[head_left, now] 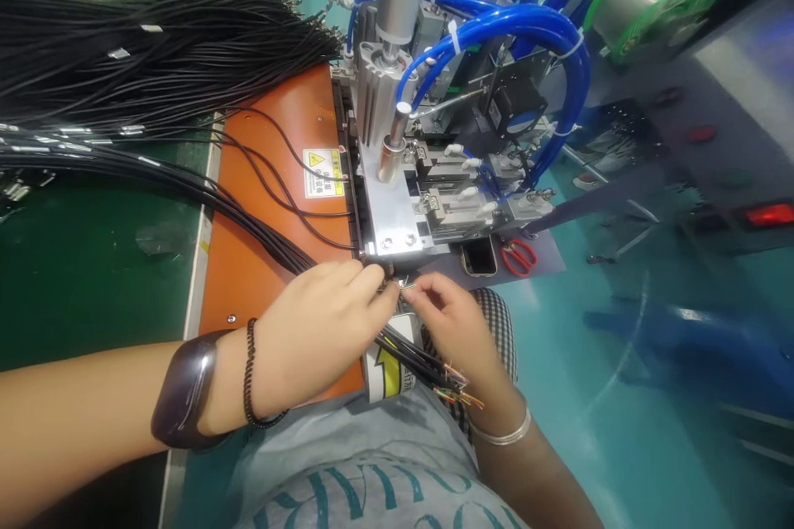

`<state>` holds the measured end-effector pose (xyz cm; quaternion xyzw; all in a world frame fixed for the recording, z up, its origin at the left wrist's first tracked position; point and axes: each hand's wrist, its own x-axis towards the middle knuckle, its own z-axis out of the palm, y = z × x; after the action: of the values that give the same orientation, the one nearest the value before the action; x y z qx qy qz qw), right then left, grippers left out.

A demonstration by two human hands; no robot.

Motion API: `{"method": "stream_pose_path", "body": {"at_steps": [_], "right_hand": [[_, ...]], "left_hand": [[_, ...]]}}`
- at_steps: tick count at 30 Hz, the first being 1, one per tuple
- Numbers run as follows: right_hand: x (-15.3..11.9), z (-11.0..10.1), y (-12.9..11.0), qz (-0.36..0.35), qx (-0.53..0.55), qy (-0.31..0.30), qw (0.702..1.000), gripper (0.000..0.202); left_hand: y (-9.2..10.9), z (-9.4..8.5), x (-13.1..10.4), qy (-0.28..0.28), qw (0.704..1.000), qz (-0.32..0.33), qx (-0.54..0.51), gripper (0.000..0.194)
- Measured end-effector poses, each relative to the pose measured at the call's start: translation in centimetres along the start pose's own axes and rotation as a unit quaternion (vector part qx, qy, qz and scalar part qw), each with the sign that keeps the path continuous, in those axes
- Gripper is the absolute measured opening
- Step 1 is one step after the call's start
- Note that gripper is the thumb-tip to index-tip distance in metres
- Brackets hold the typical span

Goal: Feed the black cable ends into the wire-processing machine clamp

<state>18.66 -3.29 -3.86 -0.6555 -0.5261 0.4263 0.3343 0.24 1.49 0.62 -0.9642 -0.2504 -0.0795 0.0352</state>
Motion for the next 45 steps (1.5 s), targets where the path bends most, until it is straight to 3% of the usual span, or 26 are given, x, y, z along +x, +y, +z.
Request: {"method": "stream_pose_path", "body": {"at_steps": [3, 8, 24, 29, 35, 39, 45], "right_hand": [[0.1, -0.3, -0.1, 0.054, 0.074, -0.046, 0.995, 0.014], [0.5, -0.2, 0.0, 0.081, 0.107, -0.036, 0.99, 0.014], [1.1, 0.1, 0.8, 0.063, 0.168, 0.01, 0.984, 0.015], [1.5, 1.1, 1.3, 0.058, 0.165, 0.019, 0.984, 0.011], [1.6, 1.6, 2.4, 0.059, 0.269, 0.016, 0.961, 0.019], [1.5, 0.8, 1.5, 0.01, 0.196, 0.018, 0.98, 0.017], [1.5, 0.7, 0.4, 0.014, 0.068, 0.057, 0.996, 0.014]], "left_hand": [[-0.1, 0.1, 0.2, -0.004, 1.0, -0.001, 0.001, 0.035], [-0.1, 0.0, 0.3, -0.016, 1.0, -0.001, 0.007, 0.035], [0.2, 0.3, 0.4, -0.078, 0.997, -0.004, 0.013, 0.044], [0.4, 0.5, 0.5, -0.092, 0.995, -0.007, 0.023, 0.046], [0.4, 0.5, 0.5, -0.049, 0.998, -0.006, 0.036, 0.035], [0.1, 0.5, 0.3, -0.003, 0.999, 0.004, 0.036, 0.019], [0.6, 0.1, -0.2, -0.046, 0.999, -0.018, 0.021, 0.014]]}}
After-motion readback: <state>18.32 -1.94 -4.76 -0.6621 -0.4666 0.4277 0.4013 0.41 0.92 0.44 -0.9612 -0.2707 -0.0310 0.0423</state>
